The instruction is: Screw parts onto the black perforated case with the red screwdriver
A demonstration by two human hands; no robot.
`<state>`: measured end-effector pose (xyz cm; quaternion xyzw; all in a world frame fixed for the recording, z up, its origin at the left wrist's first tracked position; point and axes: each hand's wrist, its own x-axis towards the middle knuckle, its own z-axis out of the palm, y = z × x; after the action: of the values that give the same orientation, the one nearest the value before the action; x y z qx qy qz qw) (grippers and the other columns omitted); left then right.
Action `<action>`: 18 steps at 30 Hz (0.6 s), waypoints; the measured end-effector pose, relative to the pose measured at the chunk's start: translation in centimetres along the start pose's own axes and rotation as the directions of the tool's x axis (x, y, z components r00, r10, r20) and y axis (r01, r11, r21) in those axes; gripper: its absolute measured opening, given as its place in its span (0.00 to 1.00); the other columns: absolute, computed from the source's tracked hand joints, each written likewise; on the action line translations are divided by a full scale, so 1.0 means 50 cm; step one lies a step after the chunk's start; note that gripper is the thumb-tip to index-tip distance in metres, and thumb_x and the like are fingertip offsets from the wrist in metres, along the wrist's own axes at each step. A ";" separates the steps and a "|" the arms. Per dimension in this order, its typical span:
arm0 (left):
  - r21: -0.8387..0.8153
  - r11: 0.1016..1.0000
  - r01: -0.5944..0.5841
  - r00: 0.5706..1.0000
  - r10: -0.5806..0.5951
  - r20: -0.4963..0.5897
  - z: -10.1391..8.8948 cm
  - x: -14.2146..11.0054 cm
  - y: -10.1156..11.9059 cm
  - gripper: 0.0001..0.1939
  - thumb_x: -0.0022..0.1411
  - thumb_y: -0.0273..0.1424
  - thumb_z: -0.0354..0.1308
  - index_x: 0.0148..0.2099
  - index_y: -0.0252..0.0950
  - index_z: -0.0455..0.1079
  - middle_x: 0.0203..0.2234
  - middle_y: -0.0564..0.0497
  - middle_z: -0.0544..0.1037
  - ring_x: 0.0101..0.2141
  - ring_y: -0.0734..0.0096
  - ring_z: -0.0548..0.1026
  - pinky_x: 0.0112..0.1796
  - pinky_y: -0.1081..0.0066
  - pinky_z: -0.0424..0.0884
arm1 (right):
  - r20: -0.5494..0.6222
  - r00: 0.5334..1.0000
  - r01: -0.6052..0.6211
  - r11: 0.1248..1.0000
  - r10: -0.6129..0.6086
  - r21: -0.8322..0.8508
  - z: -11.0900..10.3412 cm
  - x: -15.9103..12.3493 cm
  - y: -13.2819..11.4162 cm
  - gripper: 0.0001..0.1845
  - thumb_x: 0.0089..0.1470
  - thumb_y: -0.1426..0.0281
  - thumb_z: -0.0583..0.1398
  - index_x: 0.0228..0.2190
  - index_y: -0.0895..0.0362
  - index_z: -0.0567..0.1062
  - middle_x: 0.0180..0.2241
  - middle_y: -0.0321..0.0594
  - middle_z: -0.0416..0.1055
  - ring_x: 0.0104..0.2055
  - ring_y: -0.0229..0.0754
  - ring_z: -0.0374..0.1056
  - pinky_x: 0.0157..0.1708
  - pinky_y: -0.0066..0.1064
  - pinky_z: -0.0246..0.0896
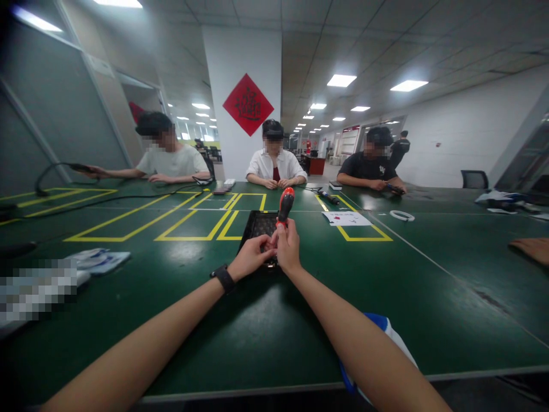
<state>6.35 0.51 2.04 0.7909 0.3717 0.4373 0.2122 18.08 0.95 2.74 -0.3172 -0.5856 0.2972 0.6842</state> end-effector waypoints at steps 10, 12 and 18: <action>-0.025 0.999 -0.039 0.998 0.040 0.053 -0.004 -0.004 -0.003 0.07 0.57 0.31 0.52 0.34 0.32 0.69 0.27 0.51 0.75 0.29 0.74 0.71 0.33 0.75 0.65 | 0.012 0.999 -0.035 0.999 0.035 0.010 0.001 -0.002 0.004 0.17 0.56 0.58 0.48 0.40 0.56 0.64 0.18 0.29 0.60 0.15 0.29 0.51 0.15 0.21 0.48; -0.038 0.999 -0.033 0.999 0.034 0.022 -0.002 -0.002 -0.003 0.08 0.55 0.32 0.55 0.34 0.32 0.69 0.27 0.51 0.75 0.28 0.74 0.70 0.32 0.75 0.65 | -0.014 1.000 0.002 1.000 -0.002 -0.005 0.001 -0.002 0.002 0.15 0.56 0.59 0.48 0.39 0.56 0.64 0.18 0.29 0.60 0.16 0.30 0.53 0.17 0.21 0.49; 0.037 0.999 -0.028 1.000 0.028 0.008 0.002 0.000 -0.005 0.06 0.54 0.31 0.55 0.31 0.32 0.68 0.24 0.52 0.73 0.26 0.75 0.68 0.30 0.76 0.64 | 0.031 0.999 0.014 1.000 -0.014 -0.016 -0.001 0.000 -0.001 0.15 0.56 0.60 0.48 0.40 0.56 0.64 0.18 0.29 0.60 0.17 0.30 0.54 0.18 0.21 0.50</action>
<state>6.34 0.68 1.81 0.8013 0.3681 0.4304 0.1926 18.12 0.92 2.76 -0.3139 -0.6008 0.2925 0.6745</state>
